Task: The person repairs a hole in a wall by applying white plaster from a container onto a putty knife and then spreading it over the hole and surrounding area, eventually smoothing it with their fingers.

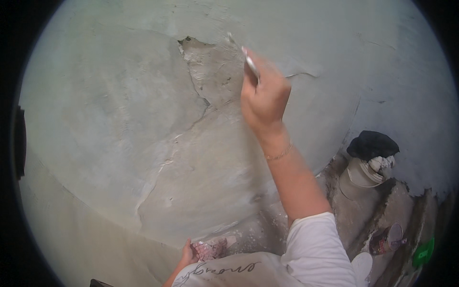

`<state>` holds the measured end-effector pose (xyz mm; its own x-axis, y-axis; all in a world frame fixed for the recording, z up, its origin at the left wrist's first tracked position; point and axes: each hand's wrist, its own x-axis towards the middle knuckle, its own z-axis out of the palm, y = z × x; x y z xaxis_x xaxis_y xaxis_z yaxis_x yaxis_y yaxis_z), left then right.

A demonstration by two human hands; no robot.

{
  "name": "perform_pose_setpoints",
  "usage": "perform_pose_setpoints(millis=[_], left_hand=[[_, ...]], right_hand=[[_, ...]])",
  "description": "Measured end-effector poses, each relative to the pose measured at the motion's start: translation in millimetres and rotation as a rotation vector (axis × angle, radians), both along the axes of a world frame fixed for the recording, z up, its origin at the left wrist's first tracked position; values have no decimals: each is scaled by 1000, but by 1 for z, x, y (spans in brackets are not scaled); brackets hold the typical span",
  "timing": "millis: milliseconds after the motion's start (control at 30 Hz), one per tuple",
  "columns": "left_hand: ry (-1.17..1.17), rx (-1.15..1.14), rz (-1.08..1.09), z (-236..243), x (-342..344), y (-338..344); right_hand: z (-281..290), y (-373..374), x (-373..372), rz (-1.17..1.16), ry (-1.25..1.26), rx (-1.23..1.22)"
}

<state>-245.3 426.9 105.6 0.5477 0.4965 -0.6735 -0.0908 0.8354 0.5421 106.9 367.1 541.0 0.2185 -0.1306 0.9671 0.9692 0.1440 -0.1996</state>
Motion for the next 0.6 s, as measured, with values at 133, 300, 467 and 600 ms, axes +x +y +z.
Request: perform_pose_setpoints(millis=[133,300,467,600], left_hand=[[63,21,70,-17,-13,-8],[161,78,182,-31,-33,-14],[196,62,276,-27,-44,-24],[235,71,249,-15,-41,-35]], right_hand=[[30,16,6,-1,-286,138],[27,52,-2,-209,-580,62],[5,60,18,-330,-730,-143],[-8,39,41,-351,-762,-257]])
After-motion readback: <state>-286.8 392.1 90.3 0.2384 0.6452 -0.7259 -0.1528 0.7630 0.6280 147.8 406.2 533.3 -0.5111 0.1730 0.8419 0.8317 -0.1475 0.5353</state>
